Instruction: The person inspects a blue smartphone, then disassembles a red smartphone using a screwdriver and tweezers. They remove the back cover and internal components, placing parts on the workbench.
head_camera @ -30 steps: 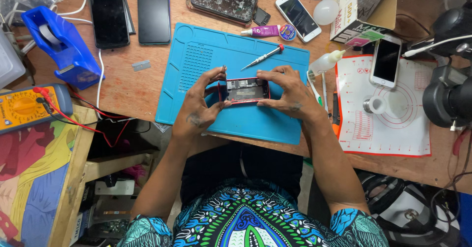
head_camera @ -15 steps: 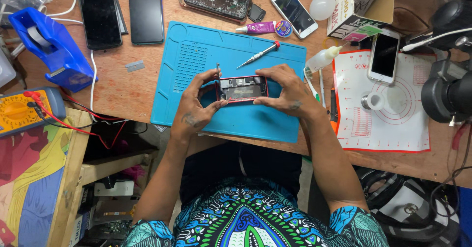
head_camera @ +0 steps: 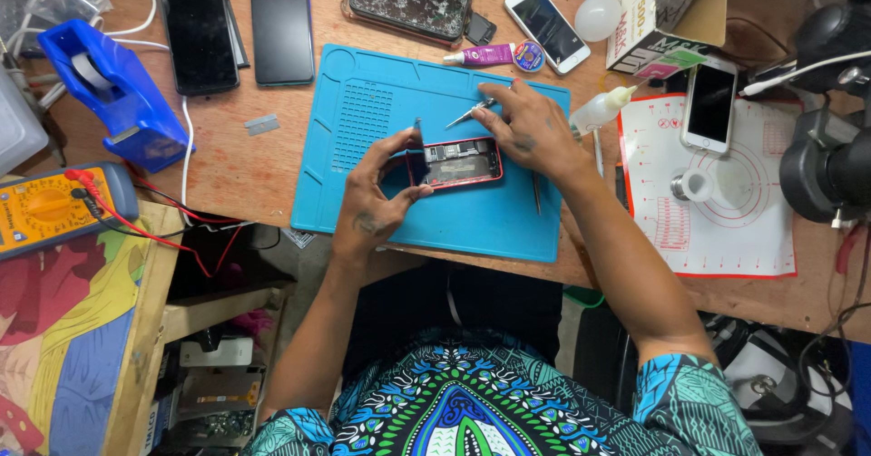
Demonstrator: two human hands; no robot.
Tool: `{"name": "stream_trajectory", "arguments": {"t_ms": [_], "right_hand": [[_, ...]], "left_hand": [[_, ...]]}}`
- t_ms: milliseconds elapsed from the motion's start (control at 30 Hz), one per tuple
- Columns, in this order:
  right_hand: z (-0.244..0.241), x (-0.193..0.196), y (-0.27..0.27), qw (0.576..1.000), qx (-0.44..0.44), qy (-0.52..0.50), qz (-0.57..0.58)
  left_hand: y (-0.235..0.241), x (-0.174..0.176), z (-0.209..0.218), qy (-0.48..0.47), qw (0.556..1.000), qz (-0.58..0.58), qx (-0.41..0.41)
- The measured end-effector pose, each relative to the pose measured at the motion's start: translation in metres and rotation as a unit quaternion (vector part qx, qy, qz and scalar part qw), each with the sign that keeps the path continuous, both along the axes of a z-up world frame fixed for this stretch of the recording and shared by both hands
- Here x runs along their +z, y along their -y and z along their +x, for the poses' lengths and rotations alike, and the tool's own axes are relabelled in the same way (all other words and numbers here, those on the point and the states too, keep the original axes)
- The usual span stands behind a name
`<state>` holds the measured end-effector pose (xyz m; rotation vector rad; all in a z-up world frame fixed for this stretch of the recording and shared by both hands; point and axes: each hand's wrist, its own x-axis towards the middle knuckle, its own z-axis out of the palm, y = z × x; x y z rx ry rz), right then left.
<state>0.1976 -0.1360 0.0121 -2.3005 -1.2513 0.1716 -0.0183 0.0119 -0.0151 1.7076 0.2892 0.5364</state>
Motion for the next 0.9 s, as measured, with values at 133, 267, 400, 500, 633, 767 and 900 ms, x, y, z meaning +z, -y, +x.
{"name": "stream_trajectory", "arguments": {"t_ms": [133,267,400,500,633,767,900], "right_hand": [[-0.001,-0.010,-0.007,0.999,-0.017,-0.002,0.043],[-0.001,-0.023,-0.004,0.994,-0.039,0.009,0.101],[0.001,-0.032,-0.003,0.991,-0.066,0.028,0.114],[0.005,-0.036,-0.004,0.990,-0.087,0.012,0.114],[0.011,-0.038,-0.004,0.986,-0.120,-0.042,0.110],[0.014,-0.039,-0.002,0.983,-0.127,-0.068,0.114],[0.011,-0.037,-0.004,0.990,-0.107,-0.019,0.090]], "left_hand": [[-0.001,0.003,-0.001,-0.006,0.996,0.085,0.019],[0.000,0.003,-0.002,-0.012,0.996,0.091,0.013],[0.000,0.003,0.002,-0.018,0.994,0.108,0.006],[-0.001,0.003,0.003,-0.017,0.995,0.097,0.005],[0.000,0.004,0.002,-0.008,0.999,0.052,-0.007],[-0.001,0.004,0.005,0.002,0.999,0.037,-0.025],[0.003,0.001,0.009,-0.018,0.999,0.039,-0.033]]}}
